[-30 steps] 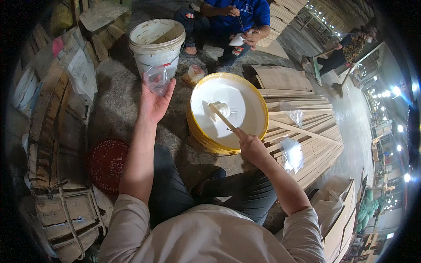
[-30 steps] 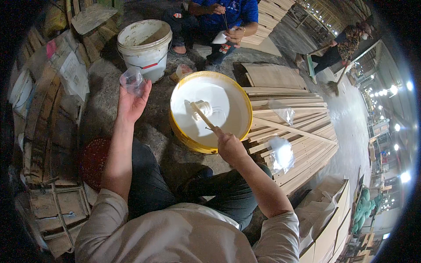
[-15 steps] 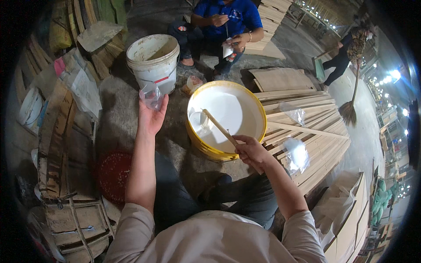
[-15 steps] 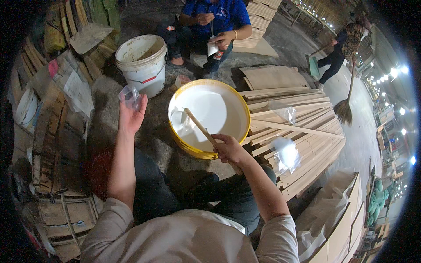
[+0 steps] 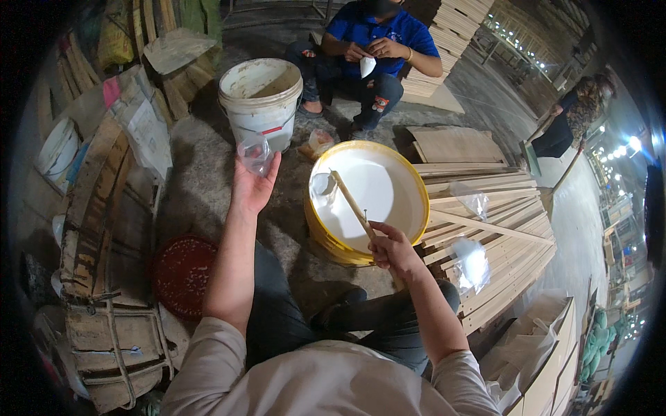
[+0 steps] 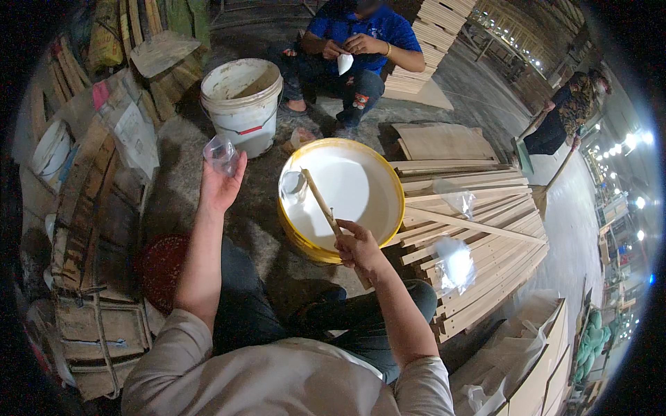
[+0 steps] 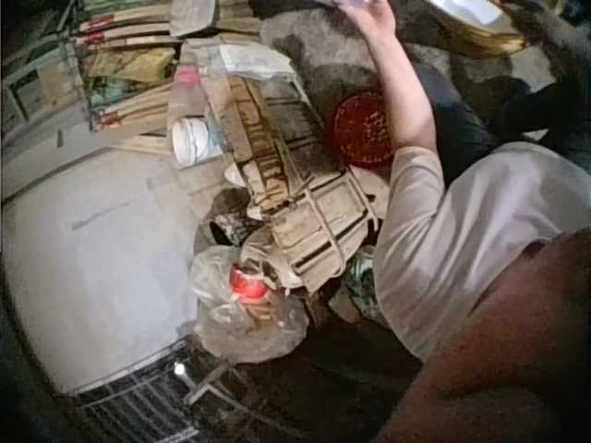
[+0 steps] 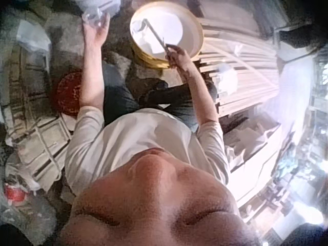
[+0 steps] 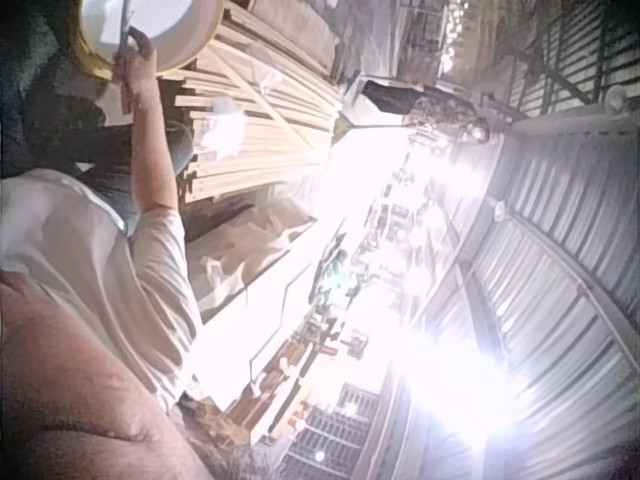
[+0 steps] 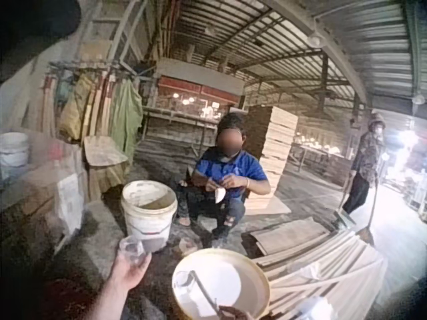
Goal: The person scoops a white liquid from a yellow bucket using a ladle and pours it into small plastic bags held in their other hand. They repeat this process multiple times, filling several bags and placing them on a nearby stack of wooden planks.
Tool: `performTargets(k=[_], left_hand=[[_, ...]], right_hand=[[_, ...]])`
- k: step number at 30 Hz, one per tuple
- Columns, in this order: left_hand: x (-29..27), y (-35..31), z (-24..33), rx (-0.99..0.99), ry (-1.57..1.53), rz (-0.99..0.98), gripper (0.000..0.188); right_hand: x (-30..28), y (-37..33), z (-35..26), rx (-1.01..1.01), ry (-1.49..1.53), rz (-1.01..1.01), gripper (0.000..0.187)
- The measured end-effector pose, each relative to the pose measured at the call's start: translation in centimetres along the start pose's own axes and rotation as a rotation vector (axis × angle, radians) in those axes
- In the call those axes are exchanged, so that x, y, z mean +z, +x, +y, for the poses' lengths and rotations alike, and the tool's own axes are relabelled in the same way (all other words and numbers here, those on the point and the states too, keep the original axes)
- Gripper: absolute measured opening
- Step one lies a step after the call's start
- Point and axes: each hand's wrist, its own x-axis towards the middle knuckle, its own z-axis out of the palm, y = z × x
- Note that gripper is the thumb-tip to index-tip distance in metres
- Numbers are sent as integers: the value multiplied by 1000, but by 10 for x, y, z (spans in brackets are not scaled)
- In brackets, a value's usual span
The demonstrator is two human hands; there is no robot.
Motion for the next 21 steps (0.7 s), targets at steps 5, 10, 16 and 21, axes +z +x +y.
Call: performTargets(k=[5, 10, 16, 21], left_hand=[[1, -3, 3, 0, -30, -48, 38], [0, -3, 3, 6, -27, -19, 37], [2, -4, 5, 87, -54, -35, 42], [2, -4, 8, 118, -5, -5, 53]], right_hand=[[10, -1, -16, -26, -40, 2, 45], [16, -12, -23, -90, -10, 16, 42], [40, -38, 27, -137, 105, 97, 40], [56, -34, 63, -176, -130, 169, 42]])
